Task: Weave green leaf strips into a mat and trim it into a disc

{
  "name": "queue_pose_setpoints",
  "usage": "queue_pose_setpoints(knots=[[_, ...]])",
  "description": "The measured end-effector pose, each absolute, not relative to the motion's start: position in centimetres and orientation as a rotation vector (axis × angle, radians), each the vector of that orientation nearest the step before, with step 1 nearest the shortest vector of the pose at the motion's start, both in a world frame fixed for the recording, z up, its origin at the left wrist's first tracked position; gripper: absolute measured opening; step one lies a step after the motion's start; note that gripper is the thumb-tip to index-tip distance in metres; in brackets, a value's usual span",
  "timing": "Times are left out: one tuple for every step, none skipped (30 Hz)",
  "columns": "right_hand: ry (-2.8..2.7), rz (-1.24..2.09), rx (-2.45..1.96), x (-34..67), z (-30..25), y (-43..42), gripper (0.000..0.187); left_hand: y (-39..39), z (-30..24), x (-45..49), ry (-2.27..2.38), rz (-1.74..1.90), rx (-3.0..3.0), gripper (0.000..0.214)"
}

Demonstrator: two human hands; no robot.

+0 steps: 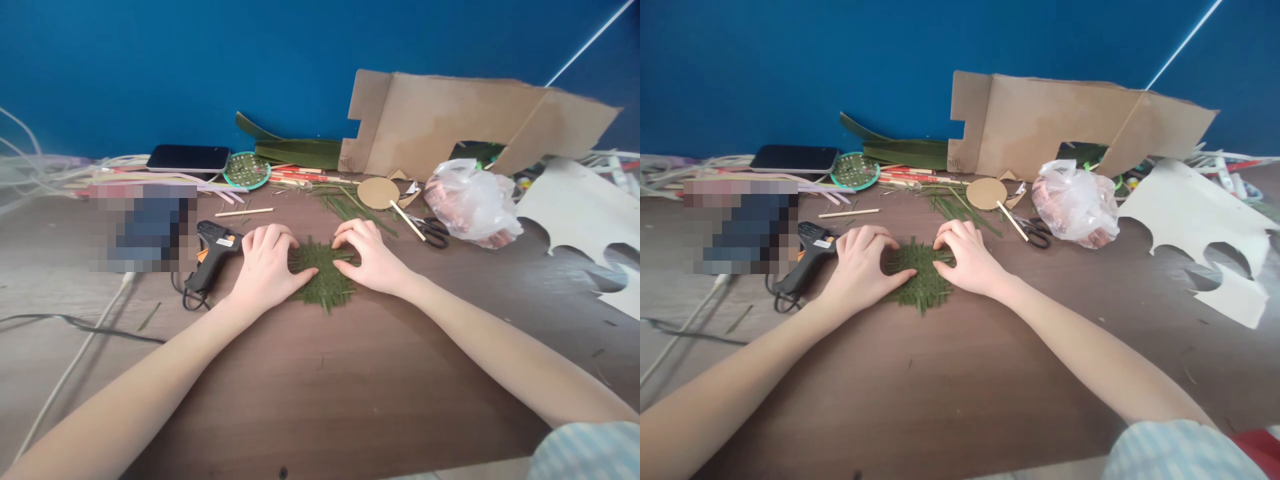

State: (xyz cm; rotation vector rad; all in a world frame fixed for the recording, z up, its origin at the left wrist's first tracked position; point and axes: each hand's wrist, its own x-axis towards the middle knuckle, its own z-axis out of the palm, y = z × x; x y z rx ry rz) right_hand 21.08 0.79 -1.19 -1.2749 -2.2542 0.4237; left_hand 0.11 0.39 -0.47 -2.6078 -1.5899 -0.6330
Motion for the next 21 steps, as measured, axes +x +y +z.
queue_pose_setpoints(knots=[[-2.254,0.422,-1.275,21.08,-1.18,0.79,0.013,0.38,-0.47,0.11,-1.595,-0.632,-2.601,0.036],[-2.256,0.422,-1.276,21.08,-1.16,0.80,0.013,0.38,-0.47,0.11,-1.597,-0.629,-2.598,0.036],[-2.259,0.422,-1.276,21.08,-1.15,0.80,0.013,0.38,-0.47,0.12,-1.598,-0.627,-2.597,0.036],[-2.261,0.422,-1.276,21.08,-1.13,0.81,0.013,0.38,-0.47,0.12,-1.597,-0.625,-2.599,0.036],[-2.262,0.423,-1.274,21.08,-1.12,0.81,0.012,0.38,-0.47,0.13,-1.595,-0.625,-2.601,0.036],[-2.261,0.425,-1.273,21.08,-1.10,0.82,0.012,0.38,-0.47,0.13,-1.594,-0.625,-2.603,0.036],[-2.259,0.428,-1.273,21.07,-1.09,0.83,0.012,0.38,-0.47,0.13,-1.592,-0.623,-2.604,0.035],[-2.258,0.431,-1.273,21.06,-1.09,0.83,0.011,0.37,-0.46,0.13,-1.590,-0.620,-2.604,0.035],[-2.257,0.433,-1.273,21.06,-1.09,0.83,0.011,0.37,-0.45,0.12,-1.588,-0.617,-2.601,0.034],[-2.257,0.434,-1.273,21.05,-1.09,0.83,0.011,0.36,-0.45,0.11,-1.584,-0.613,-2.599,0.033],[-2.257,0.433,-1.273,21.05,-1.10,0.83,0.012,0.35,-0.45,0.11,-1.581,-0.611,-2.595,0.033],[-2.256,0.432,-1.274,21.05,-1.11,0.81,0.012,0.33,-0.45,0.10,-1.579,-0.611,-2.591,0.034],[-2.256,0.430,-1.275,21.05,-1.12,0.80,0.013,0.32,-0.46,0.09,-1.578,-0.611,-2.587,0.034],[-2.256,0.428,-1.276,21.06,-1.13,0.79,0.014,0.30,-0.47,0.08,-1.575,-0.613,-2.584,0.035],[-2.256,0.424,-1.276,21.06,-1.14,0.77,0.015,0.29,-0.49,0.08,-1.569,-0.615,-2.584,0.037],[-2.256,0.419,-1.277,21.06,-1.14,0.75,0.017,0.27,-0.51,0.07,-1.558,-0.617,-2.586,0.038],[-2.258,0.416,-1.278,21.06,-1.14,0.74,0.018,0.26,-0.54,0.07,-1.543,-0.619,-2.592,0.038],[-2.260,0.414,-1.278,21.06,-1.13,0.72,0.018,0.25,-0.56,0.06,-1.528,-0.621,-2.600,0.037],[-2.262,0.412,-1.279,21.05,-1.11,0.70,0.017,0.24,-0.58,0.06,-1.510,-0.623,-2.608,0.036],[-2.262,0.411,-1.280,21.05,-1.10,0.69,0.017,0.22,-0.60,0.06,-1.494,-0.627,-2.615,0.035],[-2.263,0.411,-1.280,21.04,-1.08,0.68,0.016,0.21,-0.61,0.05,-1.480,-0.630,-2.621,0.034]])
